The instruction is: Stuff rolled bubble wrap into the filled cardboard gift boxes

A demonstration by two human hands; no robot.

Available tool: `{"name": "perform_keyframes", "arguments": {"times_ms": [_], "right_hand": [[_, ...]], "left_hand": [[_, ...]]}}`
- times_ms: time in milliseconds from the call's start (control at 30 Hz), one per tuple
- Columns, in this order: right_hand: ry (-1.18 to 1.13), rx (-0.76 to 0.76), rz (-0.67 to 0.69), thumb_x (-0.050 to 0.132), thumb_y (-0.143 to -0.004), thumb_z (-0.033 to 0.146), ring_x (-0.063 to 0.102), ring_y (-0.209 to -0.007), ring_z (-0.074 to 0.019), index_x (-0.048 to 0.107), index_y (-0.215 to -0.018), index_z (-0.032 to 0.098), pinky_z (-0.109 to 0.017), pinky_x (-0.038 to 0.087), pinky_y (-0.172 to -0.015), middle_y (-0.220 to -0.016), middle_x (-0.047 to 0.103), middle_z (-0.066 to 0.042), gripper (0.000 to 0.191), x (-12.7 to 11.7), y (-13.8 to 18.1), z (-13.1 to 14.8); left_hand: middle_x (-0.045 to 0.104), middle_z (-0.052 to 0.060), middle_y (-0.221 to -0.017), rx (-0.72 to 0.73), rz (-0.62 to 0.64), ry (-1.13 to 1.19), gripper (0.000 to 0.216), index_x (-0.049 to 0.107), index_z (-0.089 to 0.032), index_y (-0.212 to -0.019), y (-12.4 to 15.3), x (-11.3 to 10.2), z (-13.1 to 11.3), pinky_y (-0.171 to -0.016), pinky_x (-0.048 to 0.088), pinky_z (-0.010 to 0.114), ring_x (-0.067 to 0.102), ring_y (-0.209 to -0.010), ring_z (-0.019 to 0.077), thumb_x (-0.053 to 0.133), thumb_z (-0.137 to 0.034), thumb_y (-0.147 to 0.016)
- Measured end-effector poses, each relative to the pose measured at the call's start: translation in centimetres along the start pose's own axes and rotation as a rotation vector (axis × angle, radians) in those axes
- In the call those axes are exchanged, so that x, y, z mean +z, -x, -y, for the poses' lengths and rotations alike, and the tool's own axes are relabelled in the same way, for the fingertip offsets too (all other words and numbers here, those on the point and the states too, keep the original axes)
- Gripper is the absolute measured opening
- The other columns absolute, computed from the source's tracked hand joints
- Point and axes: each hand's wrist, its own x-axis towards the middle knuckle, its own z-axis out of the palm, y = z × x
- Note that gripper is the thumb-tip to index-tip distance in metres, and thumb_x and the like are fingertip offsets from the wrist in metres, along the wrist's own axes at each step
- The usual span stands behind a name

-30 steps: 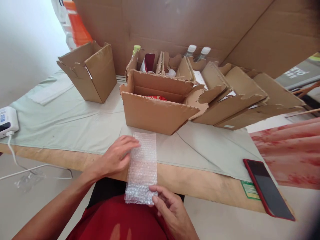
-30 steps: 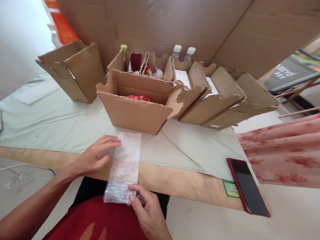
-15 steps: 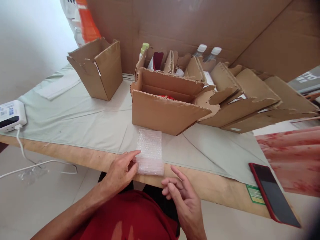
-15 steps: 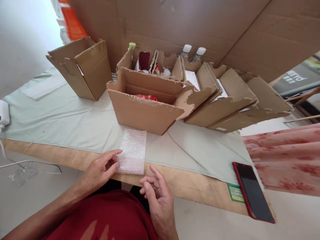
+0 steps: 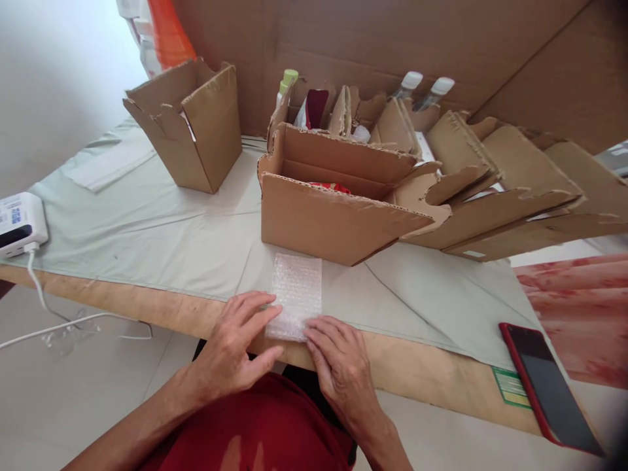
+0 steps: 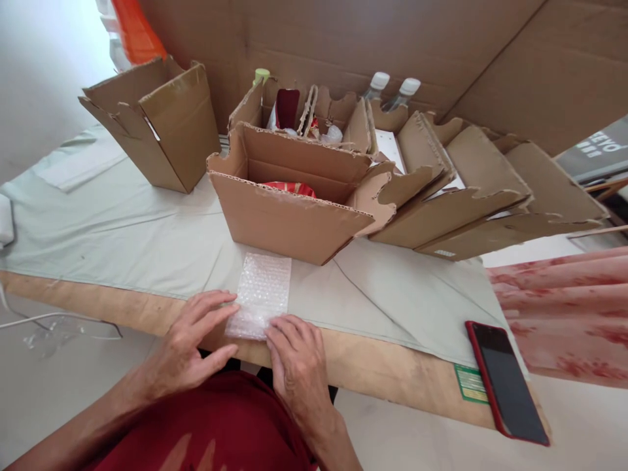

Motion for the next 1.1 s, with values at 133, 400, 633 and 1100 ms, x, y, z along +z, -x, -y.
{"name": "perform_keyframes", "arguments": {"times_ms": [133, 400, 633, 1100], "right_hand": [[-0.140, 0.054, 0.035, 0.053, -0.098, 0.008, 0.067, -0.092, -0.0188, 0.065, -0.108, 0.021, -0.035, 0.050, -0.083, -0.098, 0.075, -0.004, 0.020, -0.5, -0.9, -0.4], [0.075, -0.047, -0.041, 0.059, -0.095, 0.009, 0.059, -0.119, -0.0285, 0.063, -0.119, 0.019, -0.044, 0.046, -0.095, -0.125, 0.070, -0.012, 0.026, -0.7, -1.2, -1.1], [0.026, -0.082, 0.079, 0.055, -0.098, 0.009, 0.062, -0.119, -0.0293, 0.066, -0.114, 0.019, -0.045, 0.045, -0.093, -0.109, 0.077, -0.006, 0.022, 0.1, -2.8, -2.0], [0.138, -0.086, 0.126, 0.056, -0.095, 0.012, 0.063, -0.114, -0.0288, 0.069, -0.114, 0.020, -0.045, 0.048, -0.090, -0.115, 0.074, -0.011, 0.025, 0.4, -4.2, -2.1]], "left_hand": [[0.072, 0.009, -0.106, 0.039, 0.069, -0.004, 0.037, 0.059, -0.017, -0.127, -0.3, 0.1, -0.1, -0.093, 0.051, 0.044, 0.063, -0.106, 0.0259, 0.055, -0.008, -0.092], [0.067, 0.006, -0.079, -0.158, 0.050, -0.099, 0.029, 0.065, -0.012, -0.119, -2.8, 1.4, 1.1, -0.069, 0.054, 0.038, 0.061, -0.073, 0.0218, 0.053, -0.014, -0.093], [0.066, 0.015, -0.120, -0.059, 0.027, -0.117, 0.033, 0.061, -0.015, -0.125, -1.9, 0.6, 0.7, -0.093, 0.052, 0.047, 0.060, -0.110, 0.0299, 0.061, -0.020, -0.092], [0.070, 0.011, -0.104, -0.200, -0.029, -0.127, 0.029, 0.063, -0.017, -0.123, -2.5, 0.7, 2.2, -0.086, 0.055, 0.044, 0.064, -0.096, 0.0258, 0.054, -0.022, -0.096]]}}
